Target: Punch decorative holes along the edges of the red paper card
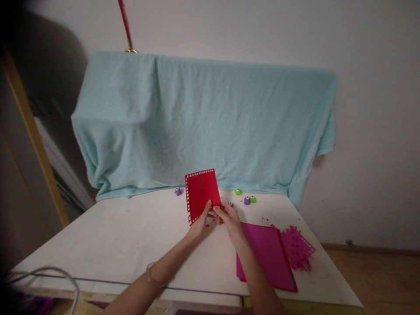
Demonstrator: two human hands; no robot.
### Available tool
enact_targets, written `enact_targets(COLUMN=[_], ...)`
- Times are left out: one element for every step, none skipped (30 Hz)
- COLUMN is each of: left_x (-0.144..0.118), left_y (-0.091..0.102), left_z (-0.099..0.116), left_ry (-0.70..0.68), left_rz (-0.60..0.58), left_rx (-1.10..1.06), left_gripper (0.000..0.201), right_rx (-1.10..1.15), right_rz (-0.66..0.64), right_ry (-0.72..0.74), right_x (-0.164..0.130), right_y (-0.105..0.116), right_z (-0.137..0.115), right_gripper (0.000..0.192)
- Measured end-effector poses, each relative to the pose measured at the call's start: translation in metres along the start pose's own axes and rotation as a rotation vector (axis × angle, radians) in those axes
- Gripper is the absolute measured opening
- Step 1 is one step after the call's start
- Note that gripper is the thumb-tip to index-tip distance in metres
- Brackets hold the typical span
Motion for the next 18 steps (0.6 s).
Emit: enact_targets(left_x=[-0.0002,-0.0002,0.0,0.0003,0.0007,0.0011,0.0015,0.0018,0.0019,0.0019,0.0017,0.0014,0.0011,0.0009,0.0009,0.001,0.0011,0.0013], left_y=[0.0,0.0001,0.0007,0.0012,0.0015,0.0018,0.0024,0.0031,0.0035,0.0036,0.0033,0.0028,0.002,0.0015,0.0014,0.0016,0.0021,0.0027], left_z=[0.0008,0.0012,0.0013,0.0008,0.0,-0.0011,-0.0021,-0.0028,-0.0029,-0.0022,-0.0011,-0.0001,0.0009,0.0015,0.0019,0.0024,0.0035,0.0049], left_ry=[-0.001,-0.003,-0.005,-0.004,-0.001,0.003,0.006,0.008,0.003,-0.01,-0.026,-0.038,-0.047,-0.052,-0.053,-0.06,-0.076,-0.099], left_rz=[-0.001,-0.002,-0.002,-0.004,-0.01,-0.016,-0.015,-0.009,-0.004,-0.002,-0.002,-0.005,-0.011,-0.013,-0.008,-0.001,0.01,0.021], left_rx=[-0.006,-0.005,0.001,0.012,0.026,0.042,0.055,0.063,0.066,0.064,0.059,0.055,0.052,0.051,0.049,0.044,0.035,0.02], left_gripper=[0.066,0.067,0.067,0.068,0.068,0.068,0.068,0.068,0.067,0.066,0.065,0.065,0.066,0.066,0.067,0.067,0.066,0.065], right_rx=[0.003,0.007,0.014,0.02,0.026,0.031,0.034,0.037,0.041,0.046,0.052,0.058,0.062,0.064,0.062,0.058,0.053,0.046], right_rz=[0.003,0.006,0.008,0.008,0.005,0.0,-0.004,-0.008,-0.009,-0.009,-0.008,-0.007,-0.005,-0.001,0.001,0.002,-0.001,-0.007], right_ry=[-0.004,-0.008,-0.01,-0.012,-0.013,-0.013,-0.012,-0.014,-0.014,-0.015,-0.015,-0.015,-0.013,-0.011,-0.01,-0.011,-0.013,-0.014], right_x=[-0.0002,-0.0003,-0.0005,-0.0007,-0.0009,-0.0012,-0.0015,-0.0018,-0.0021,-0.0023,-0.0024,-0.0024,-0.0024,-0.0024,-0.0023,-0.0022,-0.0021,-0.002], right_y=[0.0001,0.0001,0.0,-0.0004,-0.0009,-0.0017,-0.0024,-0.0031,-0.0036,-0.0039,-0.0042,-0.0043,-0.0043,-0.0041,-0.0039,-0.0038,-0.004,-0.0045], right_z=[0.0005,0.0007,0.0006,0.0003,-0.0002,-0.0008,-0.0014,-0.0019,-0.0023,-0.0025,-0.0026,-0.0026,-0.0026,-0.0027,-0.0027,-0.0025,-0.0024,-0.0024], right_gripper=[0.028,0.028,0.029,0.028,0.028,0.027,0.027,0.027,0.027,0.027,0.028,0.028,0.028,0.029,0.03,0.03,0.031,0.032])
Point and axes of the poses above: each hand's wrist, its own x-axis towards the middle knuckle, its own y-axis out of the back of the hand, z = x × y, the point moved 7 cm from there along x, towards the middle knuckle, and after that the axes turned 14 degrees about x, right-handed, at the moved point
